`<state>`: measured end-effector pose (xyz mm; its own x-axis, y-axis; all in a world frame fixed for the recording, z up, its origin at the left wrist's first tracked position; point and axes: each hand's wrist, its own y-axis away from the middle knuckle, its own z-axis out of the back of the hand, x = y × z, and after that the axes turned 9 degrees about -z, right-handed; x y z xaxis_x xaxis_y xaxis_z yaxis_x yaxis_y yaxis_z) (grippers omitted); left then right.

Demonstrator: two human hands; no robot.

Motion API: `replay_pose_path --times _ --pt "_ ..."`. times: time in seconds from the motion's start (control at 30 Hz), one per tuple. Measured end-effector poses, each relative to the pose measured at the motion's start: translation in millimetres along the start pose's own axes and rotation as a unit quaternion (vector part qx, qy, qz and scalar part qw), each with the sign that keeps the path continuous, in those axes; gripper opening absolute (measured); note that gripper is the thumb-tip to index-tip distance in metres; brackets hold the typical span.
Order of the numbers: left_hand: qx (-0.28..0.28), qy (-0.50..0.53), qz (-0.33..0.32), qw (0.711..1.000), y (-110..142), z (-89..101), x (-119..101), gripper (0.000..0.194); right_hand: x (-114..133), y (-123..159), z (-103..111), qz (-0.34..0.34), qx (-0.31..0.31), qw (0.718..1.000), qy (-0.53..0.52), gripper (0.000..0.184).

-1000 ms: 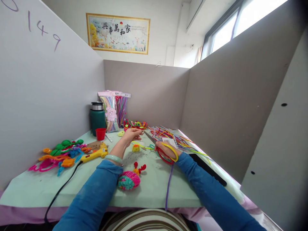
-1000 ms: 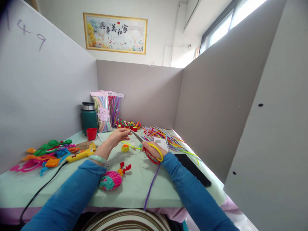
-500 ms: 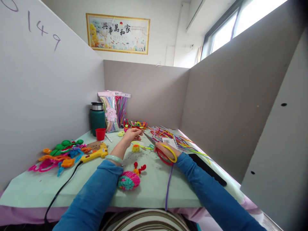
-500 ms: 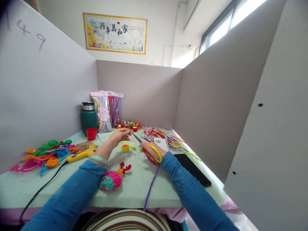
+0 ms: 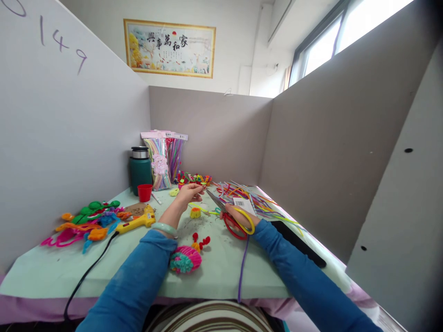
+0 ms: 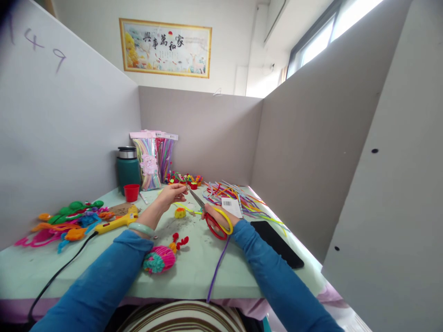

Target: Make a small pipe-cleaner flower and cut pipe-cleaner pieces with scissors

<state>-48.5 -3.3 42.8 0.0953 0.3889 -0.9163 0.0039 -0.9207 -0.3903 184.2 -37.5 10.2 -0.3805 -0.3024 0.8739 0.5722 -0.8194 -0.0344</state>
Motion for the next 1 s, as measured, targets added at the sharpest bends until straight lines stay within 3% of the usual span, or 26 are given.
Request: replay_pose_path --times 0.2,0.53,1.0 --pt "-0.031 -0.015 0.004 0.999 -1.0 0.2 1.1 0.041 -0.1 0.6 1.2 -0.004 0.008 1.0 -0.003 0.065" --pt "0.015 -0.034 -0.009 0.999 -1.4 -1.1 6.5 0.042 -3.6 -2.0 2.7 -0.029 0.021 0.998 -0.044 0.067" --pt "0.036 -0.031 0.002 0.999 1.2 -2.4 3.9 0.041 -2.3 0.9 4.1 0.011 -0.009 1.0 -0.015 0.06"
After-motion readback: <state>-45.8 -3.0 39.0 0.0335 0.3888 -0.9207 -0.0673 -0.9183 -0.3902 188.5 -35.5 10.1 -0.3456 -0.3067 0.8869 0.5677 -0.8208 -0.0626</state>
